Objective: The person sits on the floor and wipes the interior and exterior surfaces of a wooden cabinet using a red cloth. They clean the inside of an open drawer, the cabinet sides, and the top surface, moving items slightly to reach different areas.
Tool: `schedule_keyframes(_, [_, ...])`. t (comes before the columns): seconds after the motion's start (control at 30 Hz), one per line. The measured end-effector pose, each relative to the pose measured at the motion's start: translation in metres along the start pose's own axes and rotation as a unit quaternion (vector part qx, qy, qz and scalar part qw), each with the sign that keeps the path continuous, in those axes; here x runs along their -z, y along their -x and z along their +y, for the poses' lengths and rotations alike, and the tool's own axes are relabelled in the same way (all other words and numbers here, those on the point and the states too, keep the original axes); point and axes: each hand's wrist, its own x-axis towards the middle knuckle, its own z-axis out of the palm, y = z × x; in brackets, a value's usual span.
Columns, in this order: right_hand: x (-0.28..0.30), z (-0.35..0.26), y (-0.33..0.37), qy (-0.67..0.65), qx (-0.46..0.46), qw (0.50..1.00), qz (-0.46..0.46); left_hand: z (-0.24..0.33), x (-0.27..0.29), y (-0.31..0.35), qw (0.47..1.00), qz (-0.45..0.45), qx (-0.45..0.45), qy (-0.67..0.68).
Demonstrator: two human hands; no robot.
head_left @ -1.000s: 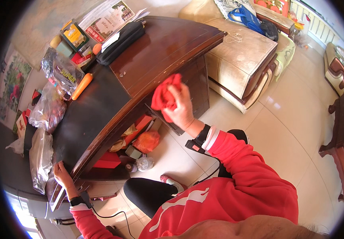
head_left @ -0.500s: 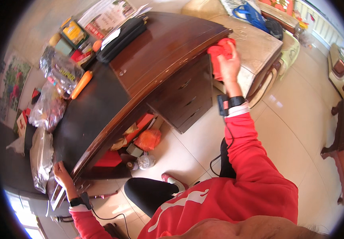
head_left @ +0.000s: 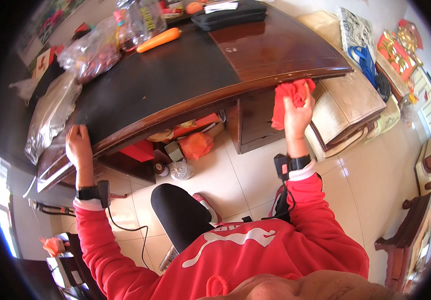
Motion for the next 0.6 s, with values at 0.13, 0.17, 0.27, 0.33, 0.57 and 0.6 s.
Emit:
schedule_keyframes(0.13, [-0.026,-0.07,0.077,-0.071,0.024,0.992,-0.101,0.008,0.003,0.002,0.998,0.034,-0.05,-0.012])
schedule_keyframes(0.17, [-0.033,-0.088,0.098,-0.078,0.029,0.988,-0.127,0.009,0.003,0.002,0.998,0.035,-0.048,-0.022])
schedule_keyframes(0.27, [-0.061,-0.137,0.145,-0.142,0.058,0.978,-0.143,0.012,0.004,0.004,0.996,0.066,-0.065,-0.005])
schedule_keyframes(0.33, [-0.069,-0.162,0.167,-0.145,0.064,0.972,-0.174,0.013,0.006,0.004,0.996,0.067,-0.054,0.015])
schedule_keyframes(0.57, [-0.087,-0.223,0.206,-0.143,0.147,0.92,-0.334,0.02,0.011,0.006,0.992,0.106,-0.065,0.039])
schedule_keyframes(0.6, [-0.085,-0.222,0.204,-0.147,0.133,0.918,-0.343,0.02,0.012,0.006,0.992,0.103,-0.06,0.041])
